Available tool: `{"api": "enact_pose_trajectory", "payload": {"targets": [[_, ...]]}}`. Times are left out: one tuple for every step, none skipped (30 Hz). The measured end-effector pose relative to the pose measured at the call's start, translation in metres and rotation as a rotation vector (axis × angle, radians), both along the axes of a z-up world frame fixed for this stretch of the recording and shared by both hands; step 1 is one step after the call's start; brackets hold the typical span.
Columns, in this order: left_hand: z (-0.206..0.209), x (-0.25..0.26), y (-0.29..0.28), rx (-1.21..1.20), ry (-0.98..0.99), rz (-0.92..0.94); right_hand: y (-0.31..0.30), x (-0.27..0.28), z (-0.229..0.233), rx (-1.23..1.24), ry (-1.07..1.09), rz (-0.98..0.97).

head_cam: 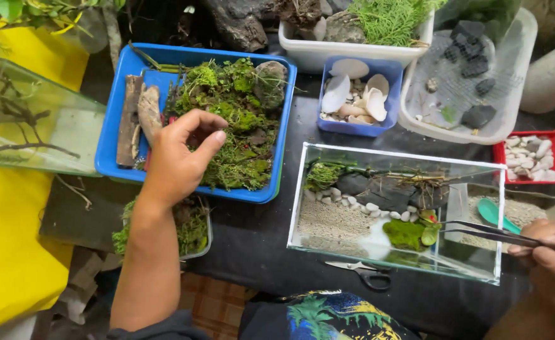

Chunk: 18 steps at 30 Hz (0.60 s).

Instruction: Building a miniature terrarium by carefully arranging moss, stones, and sand inside a small glass aquarium using tweezers and a scoop.

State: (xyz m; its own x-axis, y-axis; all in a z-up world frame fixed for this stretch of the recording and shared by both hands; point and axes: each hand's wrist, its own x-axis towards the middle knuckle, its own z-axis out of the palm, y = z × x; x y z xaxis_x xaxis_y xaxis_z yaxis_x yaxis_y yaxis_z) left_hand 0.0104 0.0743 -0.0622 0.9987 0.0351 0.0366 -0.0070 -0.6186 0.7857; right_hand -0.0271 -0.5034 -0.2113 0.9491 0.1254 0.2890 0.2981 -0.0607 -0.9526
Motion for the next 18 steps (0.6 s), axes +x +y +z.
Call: {"api": "enact_pose_trajectory", "payload": {"targets": [[-0.003,0.002,0.001,-0.002,0.005,-0.012,0.007,-0.003,0.008,-0.002,0.005,-0.012],[-0.007,0.004,0.002,0.073,-0.001,-0.032,0.013,-0.005,0.015,0.049,0.009,-0.009],[-0.011,0.005,0.002,0.148,-0.011,-0.052,0.020,-0.007,0.022,0.100,0.010,-0.006],[-0.014,0.006,0.002,0.146,-0.010,-0.064,0.027,-0.007,0.030,0.098,0.011,-0.018],[-0.017,0.008,0.002,0.177,-0.001,-0.072,0.035,-0.005,0.038,0.087,-0.011,-0.009],[-0.019,0.010,0.002,0.208,0.007,-0.080,0.043,-0.003,0.046,0.076,-0.034,0.001],[-0.021,0.012,0.002,0.206,0.008,-0.089,0.048,-0.003,0.051,0.073,-0.032,-0.008],[-0.024,0.013,0.002,0.238,0.009,-0.089,0.054,-0.003,0.055,0.101,-0.017,-0.013],[-0.028,0.013,0.001,0.267,0.015,-0.091,0.058,-0.005,0.060,0.125,0.002,-0.020],[-0.033,0.011,0.005,0.260,0.019,-0.101,0.066,-0.006,0.064,0.119,0.008,-0.030],[-0.039,0.013,0.008,0.321,-0.023,-0.128,0.074,-0.007,0.070,0.110,-0.018,-0.078],[-0.045,0.015,0.010,0.382,-0.066,-0.154,0.081,-0.007,0.075,0.101,-0.043,-0.125],[-0.048,0.016,0.012,0.367,-0.071,-0.169,0.084,-0.009,0.080,0.086,-0.046,-0.140],[-0.051,0.017,0.013,0.400,-0.121,-0.194,0.087,-0.012,0.083,0.003,-0.023,-0.204],[-0.056,0.016,0.014,0.428,-0.169,-0.221,0.090,-0.017,0.088,-0.085,0.004,-0.271],[-0.056,0.018,0.009,0.407,-0.171,-0.237,0.092,-0.016,0.096,-0.105,0.006,-0.288],[-0.053,0.016,0.008,0.439,-0.106,-0.212,0.098,-0.012,0.102,-0.130,-0.062,-0.211],[-0.049,0.014,0.008,0.470,-0.042,-0.187,0.105,-0.008,0.109,-0.155,-0.129,-0.132]]}}
